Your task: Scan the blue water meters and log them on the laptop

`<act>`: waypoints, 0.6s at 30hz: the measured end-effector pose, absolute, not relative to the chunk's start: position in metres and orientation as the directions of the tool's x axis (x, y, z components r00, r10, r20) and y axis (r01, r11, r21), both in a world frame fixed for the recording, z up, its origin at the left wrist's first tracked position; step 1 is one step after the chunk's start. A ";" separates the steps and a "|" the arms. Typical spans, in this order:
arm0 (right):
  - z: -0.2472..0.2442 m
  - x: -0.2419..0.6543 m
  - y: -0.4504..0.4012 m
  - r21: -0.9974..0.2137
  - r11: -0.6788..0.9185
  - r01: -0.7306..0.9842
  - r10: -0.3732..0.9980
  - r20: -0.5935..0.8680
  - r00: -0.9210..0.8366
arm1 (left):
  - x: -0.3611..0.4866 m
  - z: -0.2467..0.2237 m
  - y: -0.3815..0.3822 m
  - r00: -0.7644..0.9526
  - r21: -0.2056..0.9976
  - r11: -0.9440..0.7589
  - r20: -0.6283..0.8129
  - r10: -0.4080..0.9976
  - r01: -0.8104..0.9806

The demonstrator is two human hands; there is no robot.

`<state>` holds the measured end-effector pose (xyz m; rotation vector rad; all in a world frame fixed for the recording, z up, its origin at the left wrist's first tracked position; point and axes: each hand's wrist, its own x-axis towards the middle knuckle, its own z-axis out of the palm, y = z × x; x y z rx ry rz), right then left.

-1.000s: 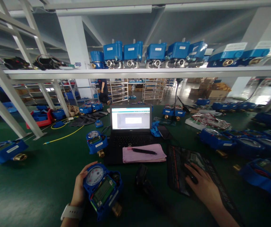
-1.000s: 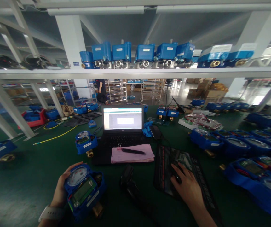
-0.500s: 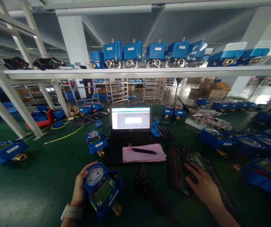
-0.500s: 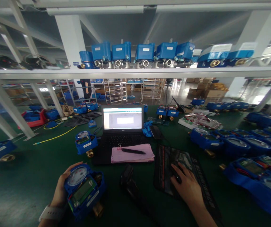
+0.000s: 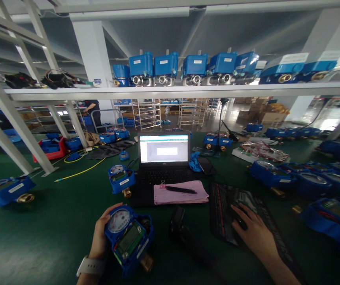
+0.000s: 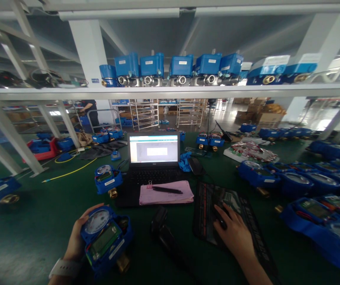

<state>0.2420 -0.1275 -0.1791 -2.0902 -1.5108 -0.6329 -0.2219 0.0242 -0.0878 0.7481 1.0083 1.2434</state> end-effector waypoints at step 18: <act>-0.180 0.242 -0.128 -0.162 -0.280 0.946 0.741 0.591 0.320 | -0.223 -0.090 0.025 0.015 0.909 0.175 -0.183 0.983 -0.378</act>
